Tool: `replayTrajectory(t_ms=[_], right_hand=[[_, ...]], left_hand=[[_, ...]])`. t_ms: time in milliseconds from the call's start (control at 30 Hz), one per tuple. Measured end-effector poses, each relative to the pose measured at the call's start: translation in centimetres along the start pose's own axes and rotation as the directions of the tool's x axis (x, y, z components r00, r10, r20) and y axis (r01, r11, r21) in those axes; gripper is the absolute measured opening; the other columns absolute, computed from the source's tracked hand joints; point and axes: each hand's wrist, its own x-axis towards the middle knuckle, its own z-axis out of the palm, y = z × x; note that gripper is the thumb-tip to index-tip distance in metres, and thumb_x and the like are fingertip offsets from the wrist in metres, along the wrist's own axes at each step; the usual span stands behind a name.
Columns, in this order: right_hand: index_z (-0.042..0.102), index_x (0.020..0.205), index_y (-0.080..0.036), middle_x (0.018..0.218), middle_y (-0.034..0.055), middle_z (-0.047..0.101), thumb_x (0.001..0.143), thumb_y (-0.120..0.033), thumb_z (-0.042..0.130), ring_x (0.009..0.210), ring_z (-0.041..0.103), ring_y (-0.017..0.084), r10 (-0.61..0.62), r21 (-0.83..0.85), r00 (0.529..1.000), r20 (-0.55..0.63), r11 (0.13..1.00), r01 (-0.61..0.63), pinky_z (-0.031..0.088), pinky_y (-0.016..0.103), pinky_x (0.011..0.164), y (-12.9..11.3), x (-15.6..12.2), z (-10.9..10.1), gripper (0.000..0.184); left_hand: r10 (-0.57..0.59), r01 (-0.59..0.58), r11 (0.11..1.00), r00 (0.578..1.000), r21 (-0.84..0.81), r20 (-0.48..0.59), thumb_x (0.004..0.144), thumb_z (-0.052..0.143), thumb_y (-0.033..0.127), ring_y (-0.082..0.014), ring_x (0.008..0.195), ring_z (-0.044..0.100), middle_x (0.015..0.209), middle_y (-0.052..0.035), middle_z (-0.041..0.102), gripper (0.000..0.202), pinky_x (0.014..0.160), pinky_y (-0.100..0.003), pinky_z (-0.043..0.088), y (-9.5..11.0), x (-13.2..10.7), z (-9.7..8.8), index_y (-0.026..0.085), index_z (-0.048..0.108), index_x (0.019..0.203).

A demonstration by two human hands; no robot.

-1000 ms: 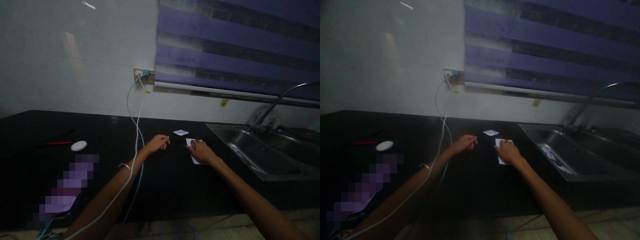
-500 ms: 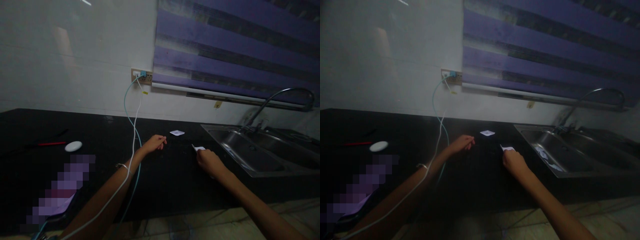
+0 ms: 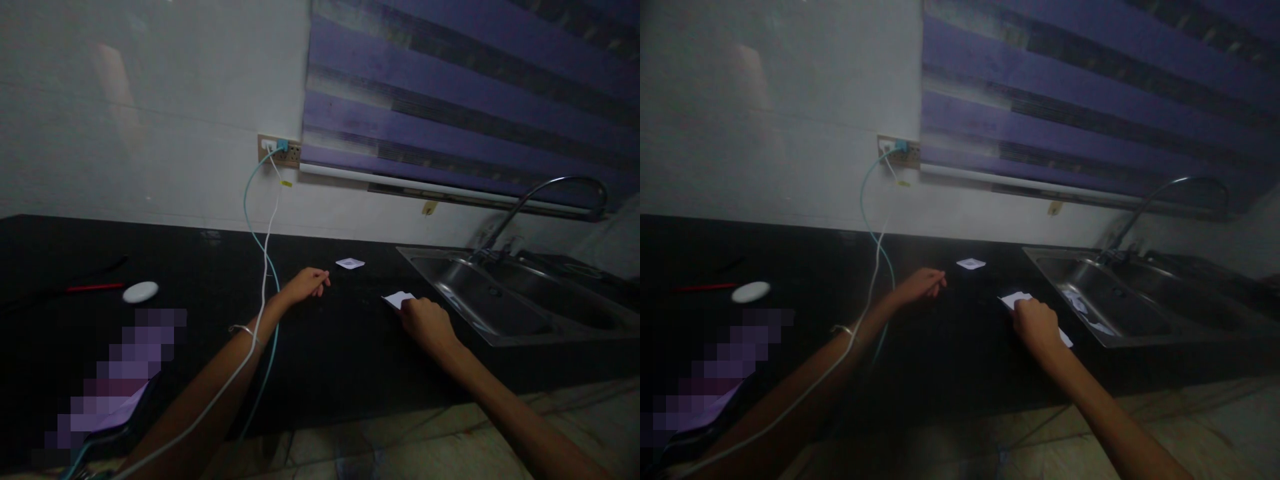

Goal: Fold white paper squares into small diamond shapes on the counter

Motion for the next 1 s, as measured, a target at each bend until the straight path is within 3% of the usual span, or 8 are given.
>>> replayTrajectory(t_ms=[267,467,567,800,900,1000], right_hand=[[0.07,0.08,-0.017,0.082,0.0139,0.069,0.083,-0.045,0.059,0.074,0.066,0.026,0.012,0.042,0.997,-0.075,0.999,-0.009,0.038,0.028,0.055,2.3,1.0,1.1,0.031],[0.071,0.07,-0.017,0.066,0.0114,0.067,0.081,-0.06,0.054,0.06,0.061,0.02,-0.06,0.236,0.987,-0.15,0.967,0.095,0.033,0.027,0.053,4.3,1.9,1.8,0.048],[0.07,0.064,-0.016,0.059,0.0092,0.064,0.078,-0.066,0.051,0.055,0.057,0.018,-0.035,0.327,0.985,-0.168,0.941,0.089,0.03,0.026,0.05,4.9,2.3,2.3,0.055],[0.058,0.05,-0.014,0.046,0.0005,0.048,0.068,-0.072,0.056,0.048,0.044,0.012,0.044,0.57,0.992,-0.121,0.821,0.033,0.026,0.024,0.047,5.2,3.2,4.1,0.06],[0.053,0.049,-0.016,0.047,-0.0019,0.043,0.068,-0.072,0.056,0.046,0.037,0.01,0.03,0.653,0.997,-0.068,0.757,0.022,0.024,0.024,0.045,5.1,3.5,4.7,0.059],[0.05,0.049,-0.016,0.047,-0.0025,0.04,0.069,-0.071,0.056,0.047,0.036,0.01,-0.02,0.65,0.999,-0.037,0.759,0.039,0.024,0.024,0.046,5.0,3.7,5.0,0.058]], left_hand=[[-0.033,0.033,0.999,0.999,0.025,-0.005,0.093,0.038,0.04,-0.0092,0.044,0.046,0.05,0.0005,0.055,0.039,0.048,-0.022,0.034,0.0,0.1,0.1,0.014,0.062,0.078],[-0.014,0.014,0.999,1.0,0.031,0.007,0.093,0.039,0.042,-0.0093,0.043,0.045,0.051,0.0003,0.054,0.04,0.047,-0.021,0.034,-0.1,0.2,0.0,0.014,0.062,0.077],[-0.008,0.007,0.999,1.0,0.033,0.013,0.092,0.038,0.042,-0.0094,0.044,0.045,0.052,0.0001,0.054,0.041,0.047,-0.022,0.034,-0.1,0.2,0.0,0.014,0.063,0.077],[-0.002,0.002,1.0,1.0,0.029,0.012,0.093,0.038,0.044,-0.0095,0.043,0.044,0.051,0.0001,0.054,0.042,0.047,-0.022,0.032,0.3,-0.1,0.0,0.014,0.063,0.078],[-0.014,0.014,0.999,1.0,0.029,0.013,0.092,0.038,0.044,-0.0094,0.044,0.045,0.051,0.0004,0.054,0.042,0.048,-0.022,0.033,0.5,-0.2,0.0,0.014,0.064,0.077],[-0.022,0.022,0.999,1.0,0.037,0.015,0.093,0.038,0.041,-0.0093,0.044,0.044,0.051,0.0002,0.054,0.041,0.049,-0.022,0.033,0.5,-0.1,-0.1,0.013,0.064,0.076]])
